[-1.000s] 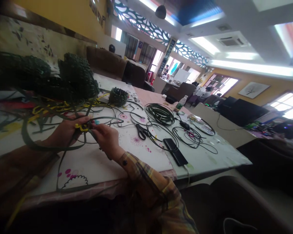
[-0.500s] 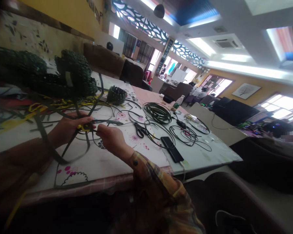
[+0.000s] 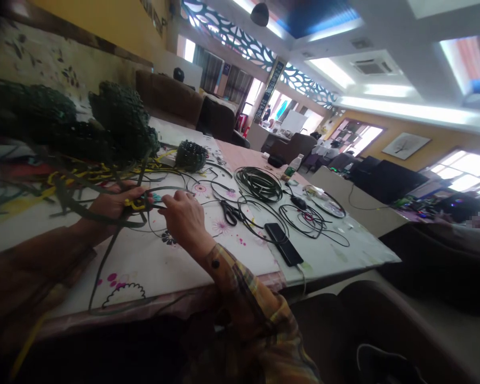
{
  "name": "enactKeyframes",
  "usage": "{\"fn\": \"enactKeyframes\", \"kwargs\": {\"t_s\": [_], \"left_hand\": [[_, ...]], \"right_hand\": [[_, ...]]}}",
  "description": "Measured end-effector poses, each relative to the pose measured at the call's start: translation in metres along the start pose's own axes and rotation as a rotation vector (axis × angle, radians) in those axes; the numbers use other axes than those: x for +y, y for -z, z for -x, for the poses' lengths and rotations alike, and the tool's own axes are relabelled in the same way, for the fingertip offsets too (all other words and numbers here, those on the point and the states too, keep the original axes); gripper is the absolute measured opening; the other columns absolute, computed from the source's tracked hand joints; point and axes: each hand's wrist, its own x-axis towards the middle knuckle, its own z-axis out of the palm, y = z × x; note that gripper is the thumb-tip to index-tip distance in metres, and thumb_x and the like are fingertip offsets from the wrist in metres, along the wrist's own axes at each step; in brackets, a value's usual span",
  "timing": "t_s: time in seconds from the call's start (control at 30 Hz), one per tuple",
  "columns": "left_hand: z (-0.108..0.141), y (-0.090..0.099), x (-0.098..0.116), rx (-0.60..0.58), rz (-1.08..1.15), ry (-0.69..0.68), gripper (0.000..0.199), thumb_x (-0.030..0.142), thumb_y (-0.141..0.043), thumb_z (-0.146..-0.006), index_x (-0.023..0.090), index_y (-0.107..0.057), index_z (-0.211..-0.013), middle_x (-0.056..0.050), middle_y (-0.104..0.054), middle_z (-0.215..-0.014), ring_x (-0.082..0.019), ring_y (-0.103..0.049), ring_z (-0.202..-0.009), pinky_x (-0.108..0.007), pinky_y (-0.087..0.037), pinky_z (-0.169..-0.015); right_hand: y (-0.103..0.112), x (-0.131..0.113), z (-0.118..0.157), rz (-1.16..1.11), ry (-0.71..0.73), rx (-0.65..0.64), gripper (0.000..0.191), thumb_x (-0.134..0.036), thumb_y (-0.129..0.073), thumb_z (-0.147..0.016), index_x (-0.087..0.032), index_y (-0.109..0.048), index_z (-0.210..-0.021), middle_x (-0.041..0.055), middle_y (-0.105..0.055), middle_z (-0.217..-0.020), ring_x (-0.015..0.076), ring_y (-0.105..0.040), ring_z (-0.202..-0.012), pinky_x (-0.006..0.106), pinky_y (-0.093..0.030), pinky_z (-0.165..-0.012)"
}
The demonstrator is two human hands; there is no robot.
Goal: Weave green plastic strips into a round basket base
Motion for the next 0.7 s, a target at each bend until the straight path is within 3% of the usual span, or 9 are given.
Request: {"fn": "enactKeyframes", "kwargs": {"t_s": [0.07, 0.13, 0.23, 0.33, 0.43, 0.6, 0.7], "left_hand": [[-0.001, 0.000, -0.002, 0.012, -0.035, -0.048, 0.046, 0.044, -0.109, -0.047, 0.031, -0.071, -0.070, 0.000, -0.078, -0.078, -0.027, -0.076, -0.075, -0.046, -0.066, -0.076], [-0.001, 0.000, -0.003, 0.025, -0.066, -0.110, 0.043, 0.047, -0.106, -0.049, 0.031, -0.073, -0.071, 0.001, -0.077, -0.077, -0.028, -0.077, -0.077, -0.047, -0.066, -0.081], [0.000, 0.000, -0.003, 0.046, -0.081, -0.190, 0.038, 0.045, -0.104, -0.054, 0.034, -0.074, -0.074, 0.000, -0.078, -0.080, -0.034, -0.081, -0.091, -0.050, -0.065, -0.091], [0.002, -0.001, -0.003, 0.050, -0.051, -0.208, 0.035, 0.039, -0.102, -0.057, 0.035, -0.072, -0.074, -0.001, -0.079, -0.081, -0.036, -0.081, -0.098, -0.050, -0.066, -0.088], [0.004, -0.003, -0.003, 0.057, -0.013, -0.157, 0.031, 0.031, -0.099, -0.062, 0.028, -0.072, -0.075, -0.002, -0.079, -0.080, -0.029, -0.079, -0.084, -0.042, -0.067, -0.079], [0.007, -0.007, -0.005, 0.059, 0.008, -0.100, 0.023, 0.023, -0.093, -0.072, 0.019, -0.072, -0.078, -0.002, -0.078, -0.075, -0.019, -0.075, -0.070, -0.029, -0.065, -0.070], [0.009, -0.008, -0.005, 0.060, 0.008, -0.096, 0.021, 0.020, -0.093, -0.076, 0.020, -0.072, -0.080, -0.001, -0.078, -0.076, -0.018, -0.075, -0.072, -0.027, -0.065, -0.071]], "right_hand": [[0.000, -0.010, 0.011, -0.023, 0.082, 0.126, 0.011, -0.023, -0.069, -0.107, -0.022, -0.079, -0.110, 0.0115, -0.075, -0.113, 0.0240, -0.064, -0.103, 0.034, -0.048, -0.084], [0.001, -0.020, 0.023, -0.107, 0.151, 0.169, 0.022, -0.016, -0.057, -0.109, -0.020, -0.077, -0.103, 0.0110, -0.074, -0.109, 0.0230, -0.065, -0.102, 0.035, -0.051, -0.089], [-0.001, -0.028, 0.035, -0.257, 0.095, 0.044, 0.027, -0.008, -0.051, -0.106, -0.020, -0.074, -0.099, 0.0084, -0.075, -0.099, 0.0200, -0.068, -0.091, 0.031, -0.051, -0.083], [-0.014, -0.025, 0.030, -0.393, -0.047, -0.039, 0.024, -0.006, -0.053, -0.102, -0.018, -0.074, -0.105, 0.0110, -0.078, -0.107, 0.0221, -0.070, -0.097, 0.033, -0.052, -0.086], [-0.039, -0.019, 0.016, -0.697, -0.185, -0.024, 0.018, -0.017, -0.057, -0.104, -0.019, -0.074, -0.097, 0.0073, -0.077, -0.095, 0.0218, -0.070, -0.092, 0.034, -0.053, -0.087], [-0.074, -0.022, 0.002, -1.450, -0.439, 0.136, 0.032, -0.050, -0.072, -0.097, -0.022, -0.067, -0.084, -0.0038, -0.060, -0.066, 0.0121, -0.052, -0.058, 0.026, -0.045, -0.057], [-0.077, -0.026, 0.003, -1.611, -0.452, 0.133, 0.037, -0.055, -0.082, -0.086, -0.022, -0.064, -0.084, -0.0078, -0.054, -0.058, 0.0092, -0.044, -0.050, 0.023, -0.037, -0.048]]}}
